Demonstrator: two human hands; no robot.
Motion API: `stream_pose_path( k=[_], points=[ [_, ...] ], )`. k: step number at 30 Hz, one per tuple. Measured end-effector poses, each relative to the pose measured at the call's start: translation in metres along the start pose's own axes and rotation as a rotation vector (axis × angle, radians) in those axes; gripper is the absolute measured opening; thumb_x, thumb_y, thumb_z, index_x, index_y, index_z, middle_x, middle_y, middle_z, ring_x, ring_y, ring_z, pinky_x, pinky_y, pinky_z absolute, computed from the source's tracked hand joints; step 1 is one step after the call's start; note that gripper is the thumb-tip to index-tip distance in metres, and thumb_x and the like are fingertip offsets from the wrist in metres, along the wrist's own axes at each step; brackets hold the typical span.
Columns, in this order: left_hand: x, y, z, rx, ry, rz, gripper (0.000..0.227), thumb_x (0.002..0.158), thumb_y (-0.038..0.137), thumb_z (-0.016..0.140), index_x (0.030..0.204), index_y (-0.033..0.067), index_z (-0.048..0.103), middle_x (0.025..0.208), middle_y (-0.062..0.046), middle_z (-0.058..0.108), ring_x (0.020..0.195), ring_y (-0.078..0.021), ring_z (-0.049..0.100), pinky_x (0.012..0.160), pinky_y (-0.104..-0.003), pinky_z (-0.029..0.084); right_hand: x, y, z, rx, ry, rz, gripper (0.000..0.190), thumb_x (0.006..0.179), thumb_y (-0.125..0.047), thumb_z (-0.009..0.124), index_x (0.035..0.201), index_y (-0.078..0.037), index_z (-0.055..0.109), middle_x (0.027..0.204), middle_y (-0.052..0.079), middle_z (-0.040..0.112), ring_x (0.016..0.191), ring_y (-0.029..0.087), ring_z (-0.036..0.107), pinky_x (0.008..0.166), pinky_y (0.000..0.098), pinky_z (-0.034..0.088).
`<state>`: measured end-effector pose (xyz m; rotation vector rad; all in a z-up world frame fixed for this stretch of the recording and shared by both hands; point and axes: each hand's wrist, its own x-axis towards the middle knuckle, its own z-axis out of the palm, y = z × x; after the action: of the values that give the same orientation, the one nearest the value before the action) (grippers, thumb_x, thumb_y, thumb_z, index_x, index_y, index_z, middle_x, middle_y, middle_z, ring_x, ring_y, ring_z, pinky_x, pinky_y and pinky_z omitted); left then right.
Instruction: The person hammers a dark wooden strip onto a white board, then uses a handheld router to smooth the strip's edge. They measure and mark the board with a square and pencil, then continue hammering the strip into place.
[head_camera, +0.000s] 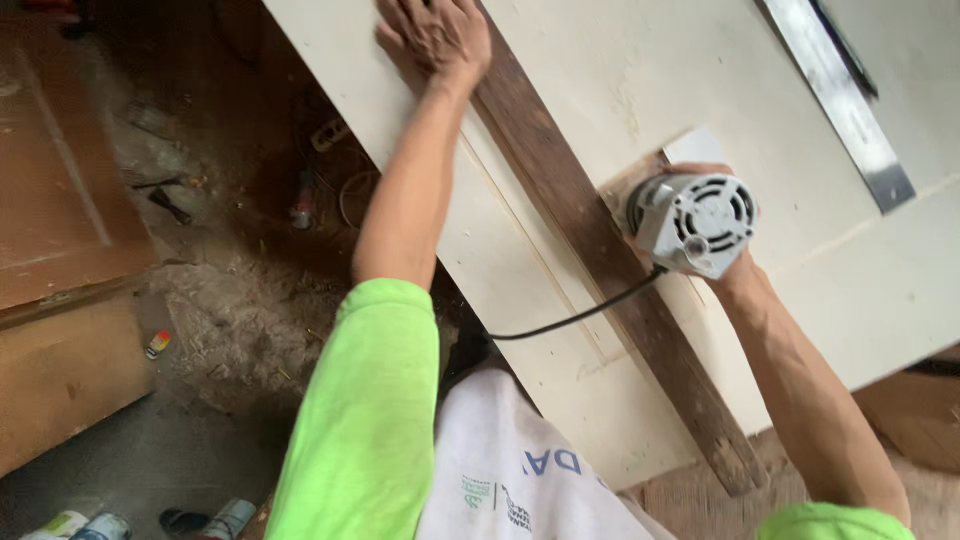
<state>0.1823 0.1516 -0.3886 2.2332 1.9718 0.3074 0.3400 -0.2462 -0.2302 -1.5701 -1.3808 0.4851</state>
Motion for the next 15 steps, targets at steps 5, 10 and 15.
stream_pose_path(
  k=[5, 10, 15],
  points=[
    [-0.013, 0.013, -0.011, -0.065, -0.006, -0.042, 0.057, 0.108, 0.048, 0.030, 0.164, 0.0380, 0.026, 0.172, -0.018, -0.001, 0.160, -0.0378, -0.001, 0.125, -0.067, -0.005, 0.018, 0.000, 0.012, -0.101, -0.010, -0.065, 0.081, 0.061, -0.025, 0.098, 0.127, -0.008, 0.054, 0.117, 0.007, 0.064, 0.102, 0.019, 0.065, 0.092, 0.0304, 0.057],
    [-0.017, 0.019, -0.034, -0.127, -0.003, -0.032, 0.056, 0.107, 0.046, 0.034, 0.162, 0.0365, 0.026, 0.171, -0.021, 0.000, 0.159, -0.0393, -0.003, 0.123, -0.068, -0.006, 0.027, 0.007, 0.018, -0.194, -0.025, 0.009, 0.081, 0.059, -0.026, 0.096, 0.127, -0.007, 0.057, 0.116, 0.008, 0.065, 0.099, 0.019, 0.065, 0.091, 0.0304, 0.057],
    [-0.022, 0.019, -0.037, -0.100, -0.087, -0.043, 0.056, 0.108, 0.045, 0.034, 0.162, 0.0362, 0.025, 0.170, -0.021, -0.001, 0.158, -0.0400, -0.002, 0.123, -0.067, -0.004, 0.032, 0.009, 0.019, -0.376, -0.041, -0.101, 0.079, 0.055, -0.026, 0.097, 0.122, -0.007, 0.059, 0.114, 0.011, 0.065, 0.098, 0.022, 0.064, 0.088, 0.0332, 0.055]
  ],
)
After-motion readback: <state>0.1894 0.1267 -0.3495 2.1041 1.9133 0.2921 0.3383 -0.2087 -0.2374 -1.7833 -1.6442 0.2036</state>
